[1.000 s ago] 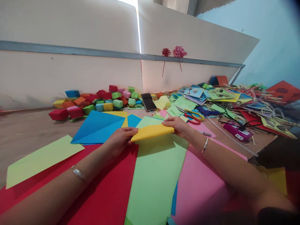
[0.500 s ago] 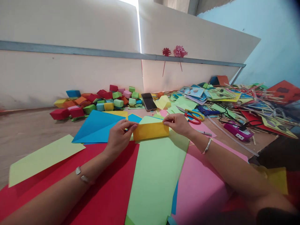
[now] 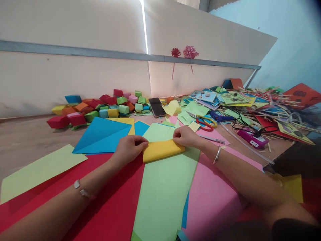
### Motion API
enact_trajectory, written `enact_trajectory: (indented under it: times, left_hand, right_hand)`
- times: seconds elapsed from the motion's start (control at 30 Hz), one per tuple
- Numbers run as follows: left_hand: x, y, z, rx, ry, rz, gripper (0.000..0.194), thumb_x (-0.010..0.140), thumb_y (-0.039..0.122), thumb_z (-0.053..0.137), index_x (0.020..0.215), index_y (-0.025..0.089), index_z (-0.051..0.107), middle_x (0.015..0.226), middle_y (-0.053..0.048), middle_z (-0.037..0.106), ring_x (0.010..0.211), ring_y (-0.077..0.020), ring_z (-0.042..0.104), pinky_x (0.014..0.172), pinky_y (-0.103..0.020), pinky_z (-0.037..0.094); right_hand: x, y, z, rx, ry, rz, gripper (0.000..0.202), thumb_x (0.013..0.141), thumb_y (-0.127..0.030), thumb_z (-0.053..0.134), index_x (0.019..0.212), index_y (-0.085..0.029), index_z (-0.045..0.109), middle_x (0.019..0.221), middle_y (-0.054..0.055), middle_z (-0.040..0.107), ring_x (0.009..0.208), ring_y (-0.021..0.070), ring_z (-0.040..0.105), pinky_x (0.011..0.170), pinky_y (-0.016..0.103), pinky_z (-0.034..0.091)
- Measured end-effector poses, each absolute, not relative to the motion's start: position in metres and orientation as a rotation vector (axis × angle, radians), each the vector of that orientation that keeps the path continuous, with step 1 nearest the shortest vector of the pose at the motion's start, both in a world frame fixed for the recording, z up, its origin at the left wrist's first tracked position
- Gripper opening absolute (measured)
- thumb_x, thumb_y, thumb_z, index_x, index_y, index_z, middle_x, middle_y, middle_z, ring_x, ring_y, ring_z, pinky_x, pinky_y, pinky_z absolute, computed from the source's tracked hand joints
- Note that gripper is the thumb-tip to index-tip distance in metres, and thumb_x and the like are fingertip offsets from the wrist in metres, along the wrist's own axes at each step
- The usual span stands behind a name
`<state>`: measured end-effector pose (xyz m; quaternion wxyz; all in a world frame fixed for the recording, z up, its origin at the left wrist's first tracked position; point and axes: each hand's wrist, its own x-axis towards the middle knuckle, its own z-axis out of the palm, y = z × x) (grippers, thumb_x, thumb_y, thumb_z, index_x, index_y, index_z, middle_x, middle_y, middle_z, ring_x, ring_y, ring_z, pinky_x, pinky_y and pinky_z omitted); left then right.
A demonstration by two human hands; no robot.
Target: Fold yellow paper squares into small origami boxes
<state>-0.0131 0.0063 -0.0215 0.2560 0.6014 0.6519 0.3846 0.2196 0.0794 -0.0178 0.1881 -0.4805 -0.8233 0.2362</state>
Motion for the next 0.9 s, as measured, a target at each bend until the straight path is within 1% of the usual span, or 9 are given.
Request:
enact_trajectory:
  times: [0.07,0.2,0.43,0.53,0.6,0.67,0.73,0.8,0.9]
  left_hand:
    - [-0.013,0.007,-0.023,1.719,1.792,1.051,0.006,0.058,0.031,0.073,0.054,0.027,0.074,0.065,-0.005,0.072,0.065,-0.025,0.059,0.055,-0.028,0.037]
    - [-0.013,0.009,-0.029,1.891,1.803,1.01,0.008,0.061,0.03,0.069,0.055,0.026,0.072,0.069,-0.006,0.072,0.067,-0.0257,0.059,0.06,-0.03,0.038]
    - [-0.015,0.009,-0.035,2.159,1.807,0.788,0.022,0.074,0.032,0.056,0.066,0.021,0.072,0.076,-0.008,0.068,0.072,-0.0241,0.059,0.063,-0.032,0.041]
    - [-0.012,0.012,-0.034,2.227,1.824,0.752,0.026,0.077,0.029,0.054,0.086,0.019,0.076,0.09,-0.01,0.067,0.084,-0.026,0.06,0.071,-0.033,0.045]
    - [-0.009,0.016,-0.03,2.376,1.753,0.607,0.032,0.078,0.024,0.052,0.101,0.019,0.075,0.1,-0.011,0.066,0.094,-0.0275,0.06,0.077,-0.034,0.046]
    - [-0.005,0.021,-0.023,2.552,1.575,0.328,0.035,0.08,0.02,0.051,0.106,0.022,0.075,0.099,-0.009,0.065,0.094,-0.026,0.06,0.075,-0.032,0.045]
    - [-0.002,0.025,-0.016,2.621,1.422,0.107,0.035,0.082,0.019,0.05,0.105,0.025,0.076,0.093,-0.007,0.066,0.083,-0.022,0.062,0.067,-0.028,0.043]
    - [0.002,0.027,-0.01,2.599,1.408,0.062,0.037,0.084,0.019,0.047,0.105,0.026,0.076,0.094,-0.005,0.067,0.079,-0.0195,0.063,0.064,-0.027,0.042]
    - [0.01,0.029,-0.009,2.557,1.494,0.071,0.038,0.089,0.021,0.04,0.103,0.024,0.075,0.101,-0.007,0.069,0.087,-0.0206,0.064,0.068,-0.027,0.043]
  right_hand:
    - [0.218,0.077,-0.019,-1.374,-2.35,0.593,0.016,0.064,-0.006,0.06,0.058,-0.019,0.066,0.064,0.001,0.068,0.062,0.0147,0.058,0.057,0.025,0.037]
    - [0.216,0.074,-0.019,-1.437,-2.425,0.479,0.013,0.068,-0.008,0.063,0.059,-0.018,0.063,0.069,0.003,0.068,0.066,0.0164,0.058,0.058,0.026,0.035]
    - [0.215,0.07,-0.012,-1.532,-2.524,0.413,0.005,0.077,-0.014,0.064,0.074,-0.018,0.066,0.081,0.003,0.07,0.076,0.016,0.059,0.057,0.024,0.032]
    - [0.213,0.068,-0.011,-1.547,-2.533,0.398,0.009,0.079,-0.015,0.063,0.086,-0.019,0.067,0.083,0.001,0.069,0.076,0.0141,0.059,0.057,0.023,0.031]
    - [0.212,0.067,-0.011,-1.546,-2.543,0.391,0.01,0.08,-0.015,0.062,0.087,-0.02,0.067,0.083,0.0,0.069,0.075,0.0132,0.058,0.056,0.023,0.03]
    - [0.211,0.067,-0.011,-1.538,-2.554,0.383,0.01,0.08,-0.014,0.061,0.085,-0.02,0.067,0.084,0.0,0.069,0.075,0.0129,0.058,0.056,0.023,0.029]
    - [0.212,0.067,-0.011,-1.526,-2.562,0.379,0.01,0.08,-0.014,0.061,0.084,-0.02,0.067,0.084,0.0,0.069,0.075,0.0127,0.057,0.056,0.023,0.029]
    - [0.212,0.068,-0.011,-1.521,-2.566,0.383,0.01,0.08,-0.015,0.06,0.084,-0.02,0.068,0.084,0.0,0.069,0.075,0.0127,0.057,0.056,0.023,0.029]
    - [0.212,0.069,-0.012,-1.523,-2.569,0.397,0.013,0.08,-0.014,0.06,0.084,-0.021,0.07,0.084,0.0,0.069,0.074,0.0127,0.057,0.056,0.023,0.03]
